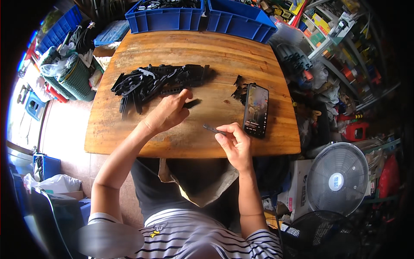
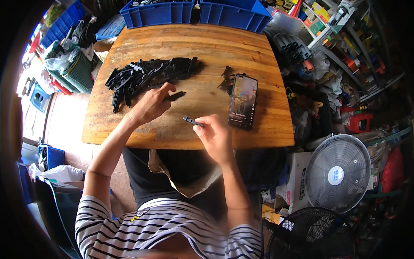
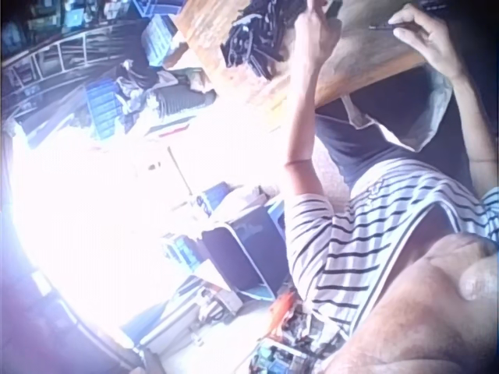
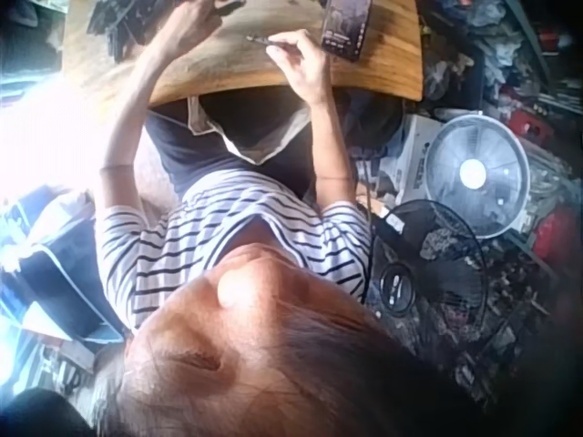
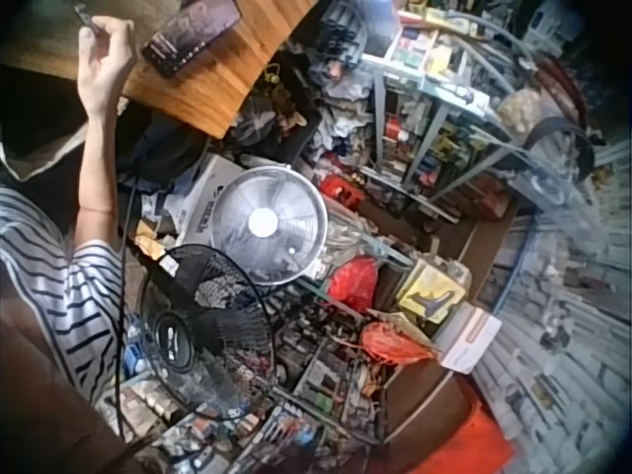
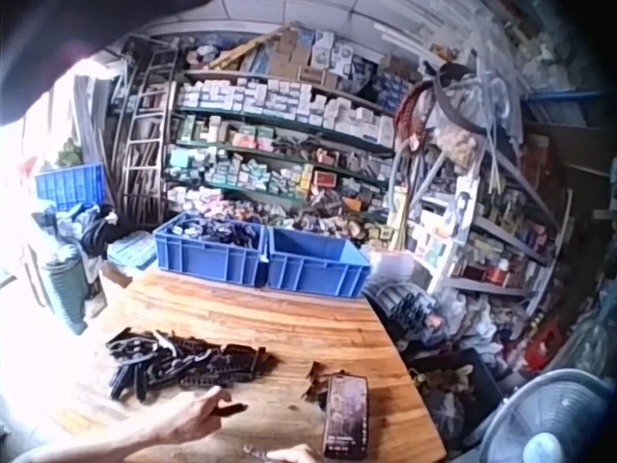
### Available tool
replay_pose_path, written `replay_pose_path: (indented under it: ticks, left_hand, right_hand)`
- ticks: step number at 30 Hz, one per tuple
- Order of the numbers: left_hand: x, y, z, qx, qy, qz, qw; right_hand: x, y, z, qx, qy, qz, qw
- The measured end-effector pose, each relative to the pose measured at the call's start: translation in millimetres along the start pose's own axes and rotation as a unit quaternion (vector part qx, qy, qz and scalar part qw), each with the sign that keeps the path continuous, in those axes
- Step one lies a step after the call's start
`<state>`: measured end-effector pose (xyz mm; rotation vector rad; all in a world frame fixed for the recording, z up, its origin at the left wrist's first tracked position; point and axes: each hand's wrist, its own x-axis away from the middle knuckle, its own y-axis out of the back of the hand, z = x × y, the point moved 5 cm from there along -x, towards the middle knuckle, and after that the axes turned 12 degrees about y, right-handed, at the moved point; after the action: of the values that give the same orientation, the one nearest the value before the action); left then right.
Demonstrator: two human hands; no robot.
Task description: The person sorts small black plastic mechanical parts by hand, organizing them into separate piles or a bag on a wooden table.
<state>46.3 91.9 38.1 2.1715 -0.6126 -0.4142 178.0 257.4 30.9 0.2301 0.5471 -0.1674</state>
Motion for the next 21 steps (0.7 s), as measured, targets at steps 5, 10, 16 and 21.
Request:
replay_pose_path:
  ticks: [5,10,16,21]
  left_hand:
    - [24.7,-21.2,-30.5,0.450,0.059,0.190,0.870]
    - [43.2,-41.9,-48.2,0.469,0.060,0.217,0.854]
    - [57.3,-42.4,-68.5,0.291,-0.061,0.051,0.954]
    - [60.9,-42.0,-70.4,0.206,-0.034,0.017,0.978]
  right_hand:
    - [0.7,0.2,7.6,-0.093,0.007,0.006,0.996]
    - [6.7,9.8,15.7,-0.097,0.000,-0.060,0.993]
    - [10.8,14.6,17.8,-0.029,0.002,-0.057,0.998]
    - [13.1,12.5,19.3,-0.053,-0.005,-0.094,0.994]
